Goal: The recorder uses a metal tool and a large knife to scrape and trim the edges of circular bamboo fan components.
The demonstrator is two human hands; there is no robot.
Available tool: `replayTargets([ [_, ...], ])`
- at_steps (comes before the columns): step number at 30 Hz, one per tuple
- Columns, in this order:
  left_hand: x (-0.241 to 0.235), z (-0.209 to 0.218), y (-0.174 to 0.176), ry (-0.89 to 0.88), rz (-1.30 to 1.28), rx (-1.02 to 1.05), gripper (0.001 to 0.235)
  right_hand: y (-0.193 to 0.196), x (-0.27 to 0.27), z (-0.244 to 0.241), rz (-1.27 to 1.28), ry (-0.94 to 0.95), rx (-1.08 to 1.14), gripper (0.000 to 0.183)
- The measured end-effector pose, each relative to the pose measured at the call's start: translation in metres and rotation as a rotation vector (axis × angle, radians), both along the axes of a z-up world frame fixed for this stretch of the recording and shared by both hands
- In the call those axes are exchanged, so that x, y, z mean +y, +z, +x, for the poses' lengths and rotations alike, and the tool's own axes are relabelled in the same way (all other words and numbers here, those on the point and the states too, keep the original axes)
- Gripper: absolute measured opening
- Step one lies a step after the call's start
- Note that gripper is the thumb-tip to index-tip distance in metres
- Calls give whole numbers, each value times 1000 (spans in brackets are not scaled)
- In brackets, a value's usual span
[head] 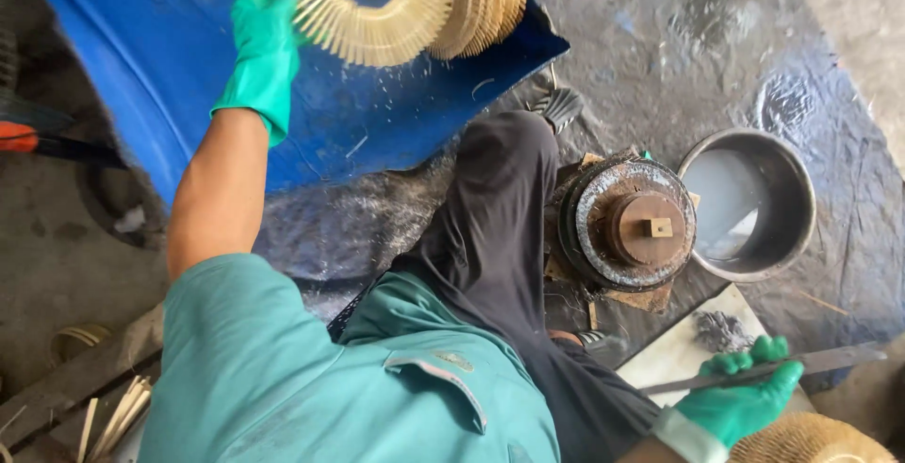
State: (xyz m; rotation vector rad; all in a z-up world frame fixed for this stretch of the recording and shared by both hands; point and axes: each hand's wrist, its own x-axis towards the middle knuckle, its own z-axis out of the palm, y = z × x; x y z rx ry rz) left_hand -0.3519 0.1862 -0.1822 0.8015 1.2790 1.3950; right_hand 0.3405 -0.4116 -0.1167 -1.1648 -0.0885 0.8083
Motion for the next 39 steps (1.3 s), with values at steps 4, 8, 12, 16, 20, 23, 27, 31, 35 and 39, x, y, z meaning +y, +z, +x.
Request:
replayTargets([
  [4, -8, 59, 56, -309, 413, -118, 26, 19, 30, -71, 114, -48, -25, 22],
  [8, -87, 190, 174, -563, 185, -238, 29, 109, 91, -174, -40, -157, -131, 31],
  [12, -148, 296, 126, -926, 168, -323, 29, 108, 97, -181, -50, -131, -49, 56],
  [16, -207, 357, 71, -1091, 229, -290, 29, 49, 69, -157, 69, -188, 51, 49],
  [20, -247, 379, 71, -1144, -119, -430, 28, -2, 55, -138, 68, -286, 63, 26],
  [23, -267, 384, 93, -1215, -157, -352, 31, 1, 50, -140, 57, -317, 22, 18],
  [27, -261, 396, 44, -1202, 27, -340, 34, 5, 49, -140, 11, -362, -28, 22],
  [31, -244, 404, 57, -1128, 210, -260, 32, 48, 46, -160, 0, -489, -245, 34],
  [35, -233, 416, 83, -1099, 397, -176, 27, 111, 44, -197, 28, -373, -316, 42],
  [39, -226, 429, 72, -1115, 429, -163, 24, 152, 57, -207, -48, -118, -246, 44],
])
